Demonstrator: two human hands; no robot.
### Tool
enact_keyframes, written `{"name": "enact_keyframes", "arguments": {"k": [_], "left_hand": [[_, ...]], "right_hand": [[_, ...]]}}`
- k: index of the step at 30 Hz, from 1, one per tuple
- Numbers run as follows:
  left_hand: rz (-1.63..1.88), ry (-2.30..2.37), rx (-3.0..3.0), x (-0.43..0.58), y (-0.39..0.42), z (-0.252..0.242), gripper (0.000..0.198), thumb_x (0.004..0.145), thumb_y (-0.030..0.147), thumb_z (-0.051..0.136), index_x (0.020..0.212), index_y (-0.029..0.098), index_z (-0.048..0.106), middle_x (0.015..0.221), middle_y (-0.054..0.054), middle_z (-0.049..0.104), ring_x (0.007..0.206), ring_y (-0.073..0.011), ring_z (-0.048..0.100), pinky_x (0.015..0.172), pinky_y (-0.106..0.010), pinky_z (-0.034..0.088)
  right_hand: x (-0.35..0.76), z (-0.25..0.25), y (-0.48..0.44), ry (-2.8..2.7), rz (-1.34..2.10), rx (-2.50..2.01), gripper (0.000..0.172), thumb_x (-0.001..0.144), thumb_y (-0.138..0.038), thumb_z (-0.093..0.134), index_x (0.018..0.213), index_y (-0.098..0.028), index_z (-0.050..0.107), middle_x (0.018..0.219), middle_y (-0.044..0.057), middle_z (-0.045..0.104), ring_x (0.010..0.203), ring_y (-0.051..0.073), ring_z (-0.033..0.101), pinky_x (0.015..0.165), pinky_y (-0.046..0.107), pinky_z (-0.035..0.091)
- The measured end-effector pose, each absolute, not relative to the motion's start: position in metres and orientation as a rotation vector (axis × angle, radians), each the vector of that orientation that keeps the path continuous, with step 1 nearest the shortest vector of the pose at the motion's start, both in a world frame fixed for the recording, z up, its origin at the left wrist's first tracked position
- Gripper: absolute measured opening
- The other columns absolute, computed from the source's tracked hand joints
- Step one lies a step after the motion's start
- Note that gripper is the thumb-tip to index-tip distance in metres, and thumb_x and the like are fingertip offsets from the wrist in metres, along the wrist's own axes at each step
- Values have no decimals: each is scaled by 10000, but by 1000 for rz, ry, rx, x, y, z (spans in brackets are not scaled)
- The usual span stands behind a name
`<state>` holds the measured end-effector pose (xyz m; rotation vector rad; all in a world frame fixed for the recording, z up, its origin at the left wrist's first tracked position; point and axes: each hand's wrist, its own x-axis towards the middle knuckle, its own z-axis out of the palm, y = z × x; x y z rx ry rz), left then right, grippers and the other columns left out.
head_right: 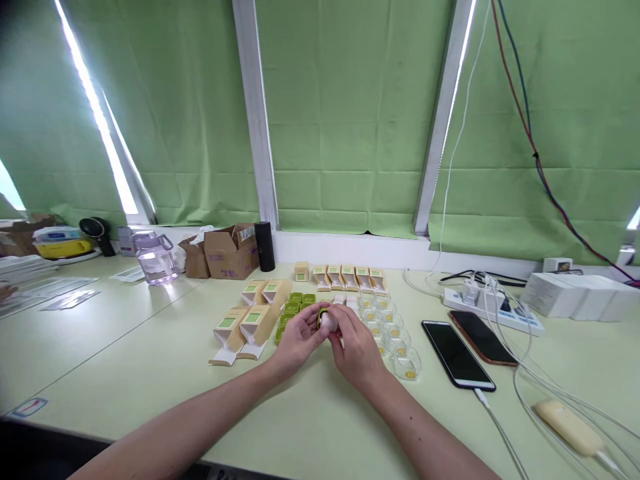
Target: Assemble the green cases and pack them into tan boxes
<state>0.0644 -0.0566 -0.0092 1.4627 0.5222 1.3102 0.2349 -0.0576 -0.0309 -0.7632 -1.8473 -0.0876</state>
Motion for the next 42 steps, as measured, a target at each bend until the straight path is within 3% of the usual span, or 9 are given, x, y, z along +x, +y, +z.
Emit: {"name": "enact_keyframes", "arguments": {"k": [30, 34, 38, 42], "left_hand": [[1355, 568, 1486, 67, -51, -15, 540, 864, 450, 833, 1277, 150, 656, 1230, -163, 736, 1159, -266, 713, 1045, -403, 576], [1357, 561, 1475, 68, -51, -15, 540, 866, 431, 834, 1295, 158, 655, 1287, -164, 727, 1201, -273, 702, 1065, -400, 566], [1347, 554, 1450, 66, -51, -13, 602, 856, 464, 836, 1332, 151, 640, 1266, -166, 743, 1177, -281, 717, 1020, -390, 591], [1344, 588, 1403, 64, -48, -11, 634, 840, 500, 840, 1318, 133, 643, 1197, -164, 767, 1130, -291, 737, 978, -392, 610]], "right_hand": [[234, -33, -54, -1843, -217, -766, 379, 994, -117, 549, 1340, -238, 645, 1294, 139, 718, 1200, 272, 718, 980, 450, 658], [234, -32, -55, -1843, -180, -764, 413, 1000, -129, 539, 1388, -256, 604, 1320, 136, 702, 1235, 279, 697, 953, 449, 672], [233, -30, -58, -1858, -104, -763, 545, 1002, -165, 562, 1528, -262, 460, 1401, 147, 653, 1271, 294, 669, 919, 444, 679], [232, -29, -60, -1831, -47, -774, 537, 1011, -185, 547, 1529, -251, 424, 1408, 164, 621, 1051, 260, 734, 815, 415, 681]]}}
